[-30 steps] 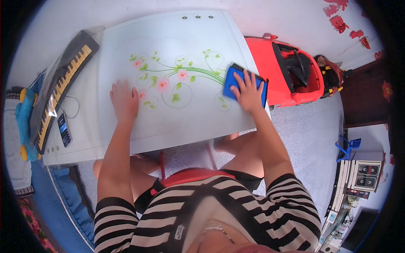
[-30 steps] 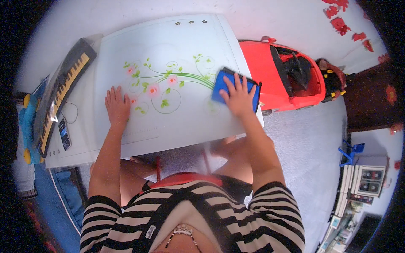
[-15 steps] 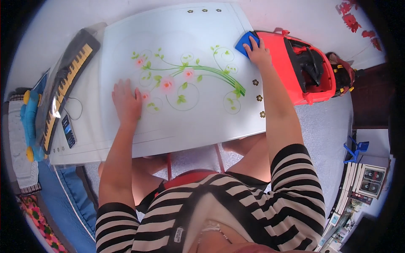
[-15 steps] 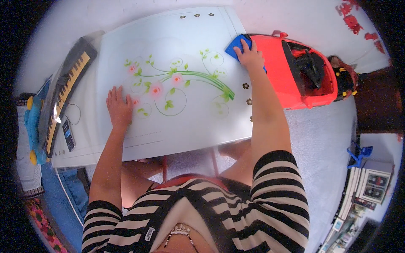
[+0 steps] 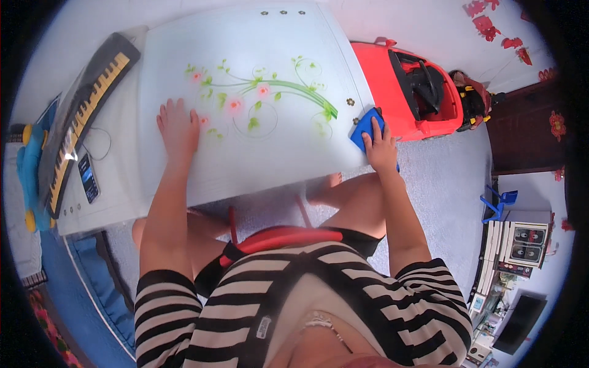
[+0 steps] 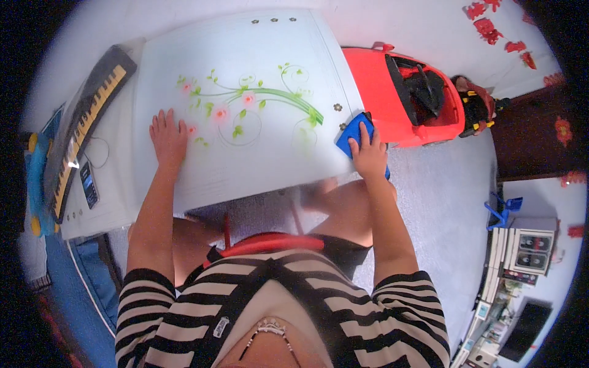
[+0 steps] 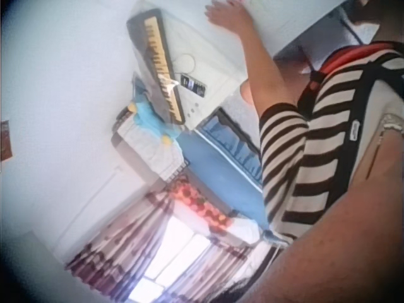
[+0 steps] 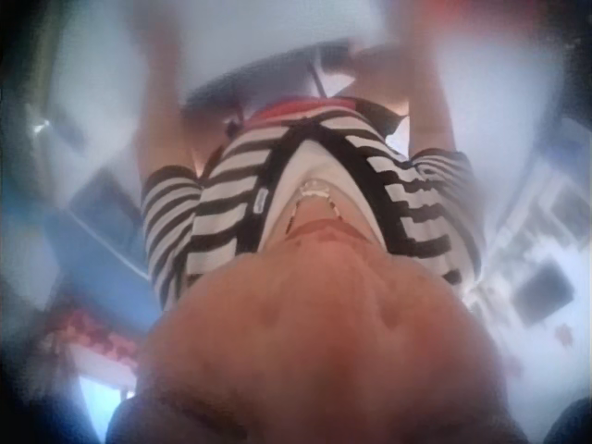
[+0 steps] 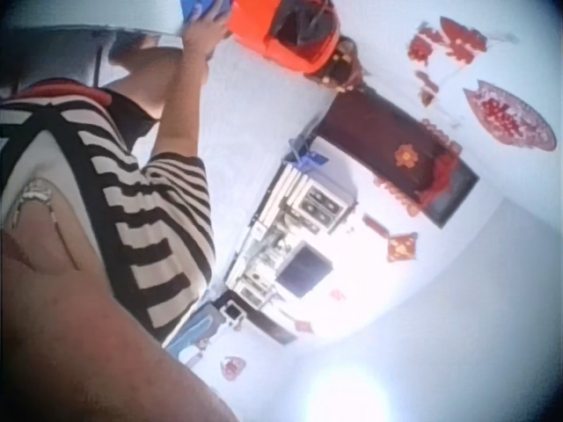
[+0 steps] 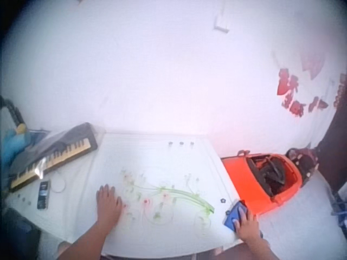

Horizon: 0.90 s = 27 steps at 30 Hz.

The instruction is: The person wipes the top of a white cabinet and then cleans the front of its drawer using a blue cloth.

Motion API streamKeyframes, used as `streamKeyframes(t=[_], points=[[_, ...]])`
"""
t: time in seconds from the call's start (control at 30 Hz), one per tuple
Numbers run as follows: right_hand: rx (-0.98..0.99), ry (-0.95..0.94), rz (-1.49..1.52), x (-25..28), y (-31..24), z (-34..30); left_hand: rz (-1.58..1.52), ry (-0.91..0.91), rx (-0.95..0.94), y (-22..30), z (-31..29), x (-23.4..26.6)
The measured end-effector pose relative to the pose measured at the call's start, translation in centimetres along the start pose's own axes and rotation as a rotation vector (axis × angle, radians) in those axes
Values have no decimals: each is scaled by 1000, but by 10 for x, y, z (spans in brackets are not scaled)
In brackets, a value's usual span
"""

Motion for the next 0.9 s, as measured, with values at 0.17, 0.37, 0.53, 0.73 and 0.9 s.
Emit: streamKeyframes(t=[0.17, 0.37, 0.53, 0.73, 0.9], points=[[384, 145, -192, 13, -33, -46, 37, -54, 27, -1, 7, -6], [1023, -22, -16, 56, -125, -77, -16, 58, -8, -7, 2, -18], [1309, 118, 182, 47, -208, -89, 4, 52, -8, -6, 4, -17], [1470, 149, 421, 45, -328, -123, -4, 71, -50, -13, 5, -16], [1445, 155, 352, 56, -349, -135, -23, 114, -92, -16, 5, -19]])
Point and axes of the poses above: each hand's wrist, its own z-axis towards the middle knuckle, its own x-axis out of the back of the hand, y = z × x, the point moved 1 cm from there along z, towards the middle knuckle, and after that the axes turned 8 degrees about -z, right-handed, at the moved point
